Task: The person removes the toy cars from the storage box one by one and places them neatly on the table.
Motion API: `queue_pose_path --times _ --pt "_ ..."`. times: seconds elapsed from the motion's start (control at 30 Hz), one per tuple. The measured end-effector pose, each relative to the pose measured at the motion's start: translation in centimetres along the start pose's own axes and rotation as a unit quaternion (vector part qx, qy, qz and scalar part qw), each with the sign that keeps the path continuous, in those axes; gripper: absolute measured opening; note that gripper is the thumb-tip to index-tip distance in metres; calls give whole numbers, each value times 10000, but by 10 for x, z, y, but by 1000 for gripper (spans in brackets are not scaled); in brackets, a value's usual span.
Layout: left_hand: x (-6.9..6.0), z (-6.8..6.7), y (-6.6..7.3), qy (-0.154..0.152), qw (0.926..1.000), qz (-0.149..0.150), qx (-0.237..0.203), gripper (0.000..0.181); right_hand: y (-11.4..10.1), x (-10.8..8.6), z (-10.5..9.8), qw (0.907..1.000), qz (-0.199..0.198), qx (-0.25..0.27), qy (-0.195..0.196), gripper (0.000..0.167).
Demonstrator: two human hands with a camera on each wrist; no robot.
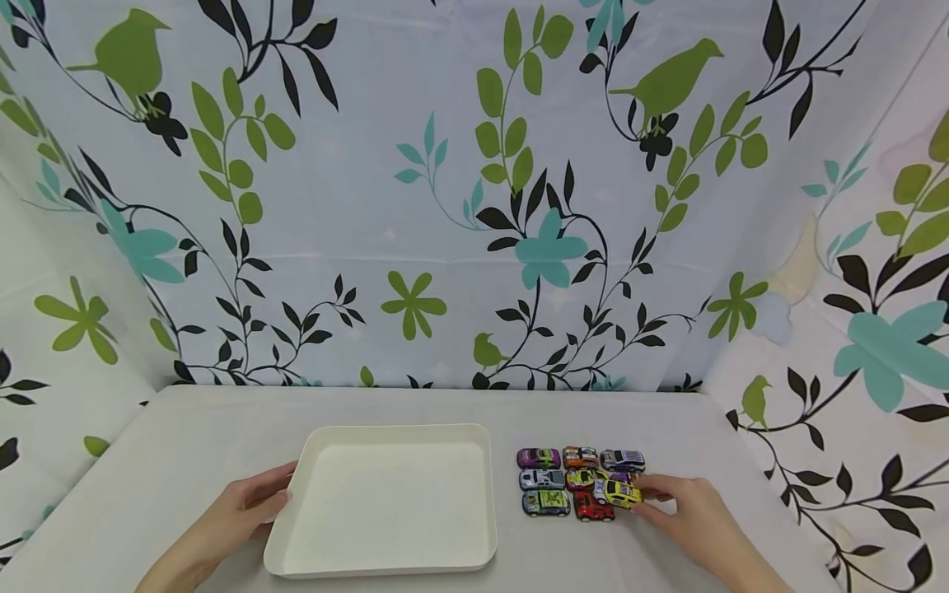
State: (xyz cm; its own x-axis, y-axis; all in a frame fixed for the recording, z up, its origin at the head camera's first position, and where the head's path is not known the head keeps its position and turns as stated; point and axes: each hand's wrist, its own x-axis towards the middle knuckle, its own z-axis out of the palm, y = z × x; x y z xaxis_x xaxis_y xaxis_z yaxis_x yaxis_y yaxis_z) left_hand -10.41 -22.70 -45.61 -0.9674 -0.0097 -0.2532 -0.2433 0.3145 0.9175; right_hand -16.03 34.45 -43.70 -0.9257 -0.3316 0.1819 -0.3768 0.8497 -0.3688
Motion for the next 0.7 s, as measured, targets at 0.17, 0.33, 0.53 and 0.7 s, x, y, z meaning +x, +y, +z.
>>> queue_pose_path --times 0.17,0.33,0.53,0.7 --pt "0 0 0 27 10000 -38 35 51 17 -8 -3 10000 -90 -24 -2 25" --pt "1 1 1 56 10000 -42 66 50 32 -14 -2 9994 -138 -4 -314 26" --pt "3 0 0 57 9999 -79 80 51 41 -16 5 9983 22 37 -589 30" --pt "3 0 0 45 9999 -89 102 51 42 -17 8 9989 61 -21 -460 29"
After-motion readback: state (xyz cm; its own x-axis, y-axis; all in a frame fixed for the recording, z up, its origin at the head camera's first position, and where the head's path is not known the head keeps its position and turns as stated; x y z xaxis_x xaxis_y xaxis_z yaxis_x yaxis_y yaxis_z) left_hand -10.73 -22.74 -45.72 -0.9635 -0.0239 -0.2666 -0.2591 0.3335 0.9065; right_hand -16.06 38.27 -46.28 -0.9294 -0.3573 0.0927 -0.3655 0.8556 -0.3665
